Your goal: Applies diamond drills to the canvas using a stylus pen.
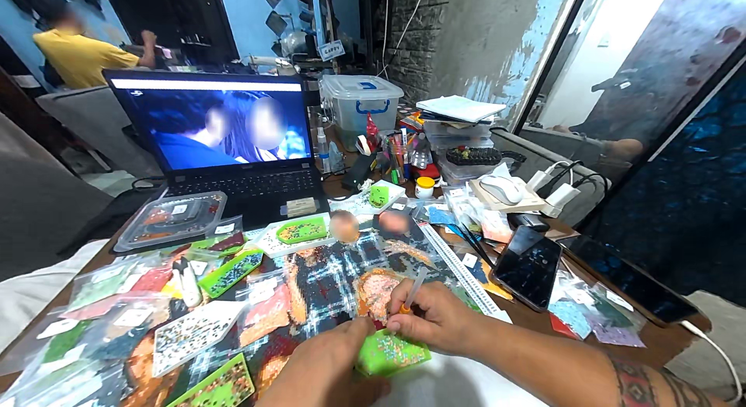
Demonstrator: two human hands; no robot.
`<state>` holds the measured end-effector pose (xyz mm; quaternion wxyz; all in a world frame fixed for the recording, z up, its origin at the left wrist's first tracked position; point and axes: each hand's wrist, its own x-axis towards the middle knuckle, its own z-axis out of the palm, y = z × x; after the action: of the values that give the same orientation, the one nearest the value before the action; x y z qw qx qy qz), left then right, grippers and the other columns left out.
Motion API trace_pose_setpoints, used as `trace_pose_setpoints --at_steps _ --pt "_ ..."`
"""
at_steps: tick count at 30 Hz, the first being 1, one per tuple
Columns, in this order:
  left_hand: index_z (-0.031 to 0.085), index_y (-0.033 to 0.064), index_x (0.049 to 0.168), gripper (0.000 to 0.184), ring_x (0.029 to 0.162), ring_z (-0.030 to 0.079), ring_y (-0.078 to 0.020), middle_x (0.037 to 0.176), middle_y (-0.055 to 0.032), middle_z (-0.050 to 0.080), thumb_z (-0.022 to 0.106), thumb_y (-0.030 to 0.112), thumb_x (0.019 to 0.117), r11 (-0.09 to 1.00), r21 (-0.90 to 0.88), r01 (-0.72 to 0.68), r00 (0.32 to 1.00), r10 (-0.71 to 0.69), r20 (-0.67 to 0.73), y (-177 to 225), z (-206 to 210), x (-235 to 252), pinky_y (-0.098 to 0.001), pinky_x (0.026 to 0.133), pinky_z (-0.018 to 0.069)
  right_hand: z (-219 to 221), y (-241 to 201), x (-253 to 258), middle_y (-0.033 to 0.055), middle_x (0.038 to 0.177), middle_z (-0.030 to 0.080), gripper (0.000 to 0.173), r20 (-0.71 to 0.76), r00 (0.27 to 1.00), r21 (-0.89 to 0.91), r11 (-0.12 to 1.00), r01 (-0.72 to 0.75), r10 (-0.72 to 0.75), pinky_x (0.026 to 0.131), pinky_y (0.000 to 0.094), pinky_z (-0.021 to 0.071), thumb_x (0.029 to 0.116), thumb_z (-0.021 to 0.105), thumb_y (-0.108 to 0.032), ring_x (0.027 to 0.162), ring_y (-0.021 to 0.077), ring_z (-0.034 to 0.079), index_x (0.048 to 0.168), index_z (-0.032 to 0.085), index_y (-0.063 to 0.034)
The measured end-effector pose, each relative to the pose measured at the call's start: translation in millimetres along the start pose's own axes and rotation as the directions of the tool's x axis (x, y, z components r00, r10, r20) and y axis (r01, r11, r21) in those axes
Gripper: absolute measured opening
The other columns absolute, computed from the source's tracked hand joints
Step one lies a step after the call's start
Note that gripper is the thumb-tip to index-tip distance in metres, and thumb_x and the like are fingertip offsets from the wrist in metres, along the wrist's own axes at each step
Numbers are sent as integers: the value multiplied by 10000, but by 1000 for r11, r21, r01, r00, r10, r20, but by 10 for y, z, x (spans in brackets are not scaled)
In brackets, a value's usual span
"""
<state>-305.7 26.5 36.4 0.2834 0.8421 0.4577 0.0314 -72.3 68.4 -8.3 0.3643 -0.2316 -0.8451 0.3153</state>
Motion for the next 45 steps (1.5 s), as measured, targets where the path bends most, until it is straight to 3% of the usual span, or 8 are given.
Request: trace_pose_setpoints --at_steps 7,14,22,45 --pt "595 2 1304 572 960 696 -383 1057 -198 697 762 388 916 1000 -7 -9 1000 9 -7 -11 11 1 -588 842 550 -13 -27 -4 53 733 579 279 -8 1000 25 999 -27 28 603 152 448 1051 583 -250 636 13 530 998 604 23" --pt "625 1 1259 507 927 697 -409 1037 -222 695 793 307 892 995 -14 -96 995 96 8 -81 -41 -67 -613 806 553 -130 -64 -32 -52 754 577 261 -97 990 140 986 -93 107 608 124 437 1049 579 -284 652 -63 506 971 607 -36" --pt "654 4 1242 490 942 679 -390 1071 -224 677 812 288 875 993 -47 -111 987 115 108 -117 -101 -73 -590 820 544 -157 -7 -36 20 707 554 279 -20 997 -21 997 -72 71 598 138 418 1059 562 -255 625 -9 495 986 609 11" --pt "650 11 1217 459 907 673 -369 1042 -207 668 812 269 874 987 -58 -149 984 154 90 -147 -75 -83 -563 793 549 -116 -9 -39 31 701 552 284 29 996 -16 996 -88 89 582 149 413 1051 579 -257 611 3 490 993 613 19"
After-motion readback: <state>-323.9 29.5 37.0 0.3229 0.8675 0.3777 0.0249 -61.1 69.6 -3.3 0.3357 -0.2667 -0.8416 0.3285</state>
